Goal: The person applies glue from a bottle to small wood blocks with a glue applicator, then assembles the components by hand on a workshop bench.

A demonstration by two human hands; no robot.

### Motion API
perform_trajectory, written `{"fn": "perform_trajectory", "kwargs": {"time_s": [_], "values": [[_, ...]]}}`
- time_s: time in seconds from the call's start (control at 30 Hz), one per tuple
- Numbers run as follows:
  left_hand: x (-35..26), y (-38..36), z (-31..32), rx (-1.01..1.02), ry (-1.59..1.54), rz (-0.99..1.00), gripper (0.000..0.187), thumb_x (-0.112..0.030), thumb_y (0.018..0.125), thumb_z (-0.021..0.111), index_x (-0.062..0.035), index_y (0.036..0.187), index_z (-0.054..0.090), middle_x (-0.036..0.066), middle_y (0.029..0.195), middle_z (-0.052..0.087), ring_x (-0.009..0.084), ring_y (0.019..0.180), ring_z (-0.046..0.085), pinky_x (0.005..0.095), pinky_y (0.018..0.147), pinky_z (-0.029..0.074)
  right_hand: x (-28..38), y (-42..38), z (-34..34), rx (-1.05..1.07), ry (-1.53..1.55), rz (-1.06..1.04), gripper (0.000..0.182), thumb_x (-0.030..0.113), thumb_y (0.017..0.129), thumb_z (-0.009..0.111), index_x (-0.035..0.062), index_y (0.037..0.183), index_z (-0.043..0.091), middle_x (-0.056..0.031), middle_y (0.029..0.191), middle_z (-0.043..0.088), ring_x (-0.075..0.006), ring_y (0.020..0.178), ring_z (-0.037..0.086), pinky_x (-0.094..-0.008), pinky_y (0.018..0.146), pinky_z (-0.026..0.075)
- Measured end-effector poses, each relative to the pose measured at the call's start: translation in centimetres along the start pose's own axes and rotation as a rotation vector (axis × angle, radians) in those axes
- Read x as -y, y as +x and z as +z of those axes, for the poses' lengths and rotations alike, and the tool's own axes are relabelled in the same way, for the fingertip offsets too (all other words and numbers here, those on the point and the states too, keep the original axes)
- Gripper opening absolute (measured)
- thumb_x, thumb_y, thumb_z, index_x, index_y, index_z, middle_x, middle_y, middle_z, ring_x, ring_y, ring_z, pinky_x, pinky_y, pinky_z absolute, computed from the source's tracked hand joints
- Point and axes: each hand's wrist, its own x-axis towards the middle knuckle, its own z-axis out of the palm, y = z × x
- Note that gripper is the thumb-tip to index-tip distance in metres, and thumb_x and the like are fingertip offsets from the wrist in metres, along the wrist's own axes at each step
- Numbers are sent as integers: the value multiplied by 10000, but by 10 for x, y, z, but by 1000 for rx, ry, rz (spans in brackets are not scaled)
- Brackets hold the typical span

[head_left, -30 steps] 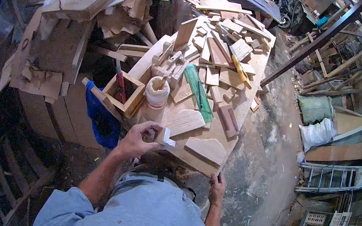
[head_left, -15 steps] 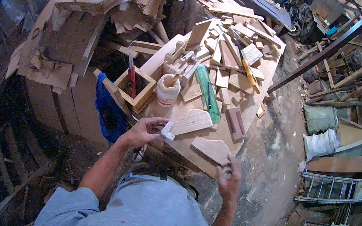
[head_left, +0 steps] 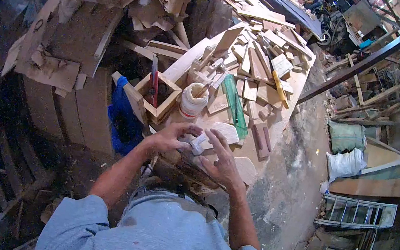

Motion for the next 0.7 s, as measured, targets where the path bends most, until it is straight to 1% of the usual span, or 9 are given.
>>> {"fn": "perform_trajectory", "kwargs": {"time_s": [0.07, 0.17, 0.27, 0.37, 0.43, 0.47, 0.57, 0.67, 0.7], "values": [[-3, 4, 3, 9, -55, -36, 696, -9, 808, 747, 34, 1449, 480, 132, 1405, 581, 218, 1270, 575, 368, 1113, 440, 4, 8, 0, 38, 62, 28, 667, 43, 807, 740, 47, 1440, 528, -211, 1473, 476, -348, 1234, 585, -425, 997, 540], [-7, 9, -3, 34, 22, -27, 692, -8, 816, 753, 31, 1451, 480, 137, 1410, 589, 216, 1283, 570, 363, 1117, 436, 2, 16, 4, 76, 122, 52, 599, 13, 798, 720, 28, 1379, 575, -195, 1428, 499, -320, 1198, 612, -383, 941, 575], [-4, 9, -5, 50, -128, -98, 701, -19, 822, 764, 26, 1459, 475, 142, 1404, 603, 216, 1296, 566, 361, 1118, 433, 0, 20, 6, 57, 87, 91, 564, 4, 796, 719, 16, 1345, 589, -179, 1374, 520, -278, 1151, 634, -346, 873, 606], [10, 7, -5, -34, -56, 21, 650, -66, 830, 784, 29, 1415, 519, 150, 1370, 629, 211, 1282, 576, 369, 1107, 440, -2, 22, 8, 6, 50, 114, 544, 5, 797, 722, 7, 1325, 592, -168, 1339, 531, -242, 1098, 645, -327, 821, 622], [5, -6, 0, -235, 211, 1, 616, -101, 805, 810, 21, 1357, 565, 160, 1309, 652, 246, 1222, 613, 382, 1081, 456, -3, 23, 7, -21, 67, 103, 543, 4, 797, 719, -3, 1324, 586, -159, 1324, 534, -219, 1047, 647, -317, 809, 624], [5, -13, 5, -334, 344, -12, 600, -118, 793, 824, 18, 1328, 588, 165, 1279, 663, 264, 1192, 632, 389, 1068, 465, -3, 23, 7, -12, 56, 109, 542, 5, 798, 716, -4, 1324, 585, -160, 1324, 533, -222, 1047, 648, -317, 809, 625], [20, -32, 31, -591, 613, 96, 585, -186, 728, 859, -10, 1241, 642, 182, 1200, 650, 350, 1127, 617, 452, 1052, 446, 0, 23, 7, 7, 45, 136, 539, 5, 802, 709, -7, 1326, 583, -165, 1326, 530, -230, 1049, 649, -318, 810, 626], [30, -37, 52, -659, 770, 114, 638, -240, 663, 882, -34, 1223, 656, 186, 1190, 614, 407, 1149, 552, 512, 1059, 398, 4, 24, 11, 29, 59, 158, 536, 5, 805, 704, -7, 1327, 582, -170, 1331, 525, -236, 1053, 647, -323, 812, 630], [37, -34, 54, -650, 782, 76, 640, -293, 670, 874, -44, 1221, 663, 182, 1231, 592, 404, 1228, 499, 546, 1044, 368, 3, 25, 11, 34, 52, 158, 535, 5, 806, 703, -6, 1327, 582, -171, 1333, 523, -238, 1055, 647, -325, 813, 632]]}}
